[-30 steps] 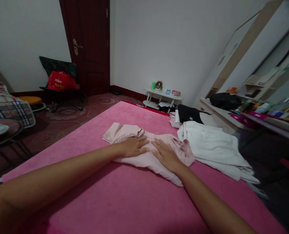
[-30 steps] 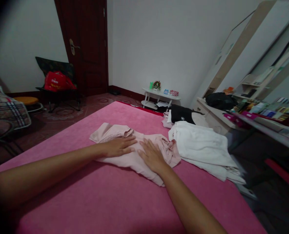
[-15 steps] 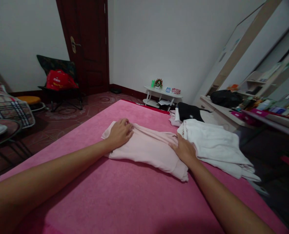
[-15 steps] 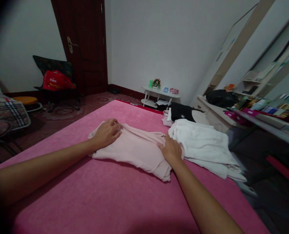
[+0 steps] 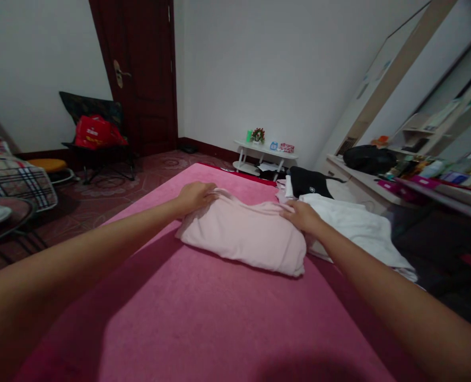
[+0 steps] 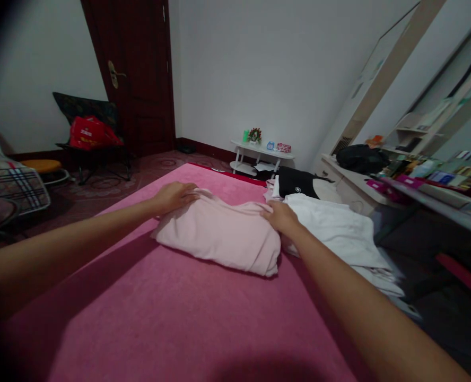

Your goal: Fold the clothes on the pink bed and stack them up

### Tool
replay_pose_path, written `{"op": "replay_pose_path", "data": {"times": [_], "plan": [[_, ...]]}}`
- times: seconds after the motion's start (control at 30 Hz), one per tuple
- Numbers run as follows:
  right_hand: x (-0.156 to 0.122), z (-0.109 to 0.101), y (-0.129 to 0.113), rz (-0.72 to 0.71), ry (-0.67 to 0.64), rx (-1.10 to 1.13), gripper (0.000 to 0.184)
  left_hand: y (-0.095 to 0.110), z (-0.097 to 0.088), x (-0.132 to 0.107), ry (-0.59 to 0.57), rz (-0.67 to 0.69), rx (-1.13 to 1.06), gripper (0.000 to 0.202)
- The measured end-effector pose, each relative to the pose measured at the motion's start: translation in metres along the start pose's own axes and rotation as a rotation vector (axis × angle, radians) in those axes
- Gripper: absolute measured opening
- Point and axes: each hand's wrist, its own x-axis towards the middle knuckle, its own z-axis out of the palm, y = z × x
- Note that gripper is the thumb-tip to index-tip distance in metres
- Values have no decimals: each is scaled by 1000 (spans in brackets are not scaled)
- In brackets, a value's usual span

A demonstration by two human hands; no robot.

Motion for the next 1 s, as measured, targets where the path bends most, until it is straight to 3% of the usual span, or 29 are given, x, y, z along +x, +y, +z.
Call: {"op": "replay_pose_path", "data": {"times": [0.1,0.2,0.27,0.33,0.43,0.53,0.7,0.8,1.0], "plan": [[22,-8,1,44,398,77,44,-6,-4,26,153,-32,-43,48],[15,6,6,-26,586,137,45,-12,1,27,248,11,-63,61],[-3,24,11,-65,591,194,39,-12,6,11,242,31,-61,45],[-25,43,16,-70,561,262,33,-9,10,-13,153,42,-66,28],[-53,61,20,-40,525,364,24,-5,14,-47,20,58,-115,31],[-70,65,18,60,519,434,18,-4,18,-66,25,57,-174,34],[-84,54,8,224,427,265,34,-8,26,-76,69,54,-214,42],[-88,50,2,256,299,104,43,-8,32,-78,62,107,-278,31],[-84,58,3,114,311,257,28,-8,38,-77,58,164,-342,12]]}}
